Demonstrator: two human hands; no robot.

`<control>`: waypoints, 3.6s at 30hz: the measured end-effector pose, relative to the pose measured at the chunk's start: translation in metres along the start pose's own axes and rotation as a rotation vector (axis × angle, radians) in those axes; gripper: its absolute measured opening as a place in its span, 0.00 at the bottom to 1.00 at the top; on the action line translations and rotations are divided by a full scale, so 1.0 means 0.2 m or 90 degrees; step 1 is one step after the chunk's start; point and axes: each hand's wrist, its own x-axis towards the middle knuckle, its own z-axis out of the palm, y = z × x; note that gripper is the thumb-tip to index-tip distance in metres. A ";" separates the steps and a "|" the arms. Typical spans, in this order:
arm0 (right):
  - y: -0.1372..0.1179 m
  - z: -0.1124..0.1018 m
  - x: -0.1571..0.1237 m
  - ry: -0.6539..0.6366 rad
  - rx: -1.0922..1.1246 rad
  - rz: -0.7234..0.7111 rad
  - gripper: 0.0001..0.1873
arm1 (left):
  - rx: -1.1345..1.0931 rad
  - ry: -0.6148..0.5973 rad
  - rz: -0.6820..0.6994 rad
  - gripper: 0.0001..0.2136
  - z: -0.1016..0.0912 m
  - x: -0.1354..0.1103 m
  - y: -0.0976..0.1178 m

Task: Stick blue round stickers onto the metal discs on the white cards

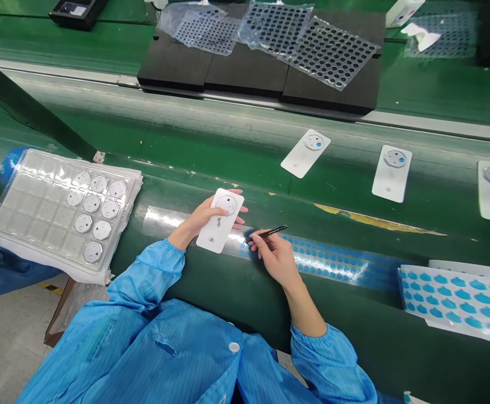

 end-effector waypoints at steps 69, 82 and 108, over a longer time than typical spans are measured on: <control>-0.17 0.10 0.07 0.246 0.246 -0.080 0.22 | -0.027 -0.008 -0.014 0.32 0.19 -0.05 -0.21; -0.18 0.10 0.08 0.253 0.215 -0.085 0.21 | -0.019 -0.007 -0.009 0.33 0.18 -0.05 -0.21; -0.18 0.12 0.08 0.257 0.202 -0.099 0.20 | -0.020 -0.010 -0.007 0.32 0.17 -0.06 -0.20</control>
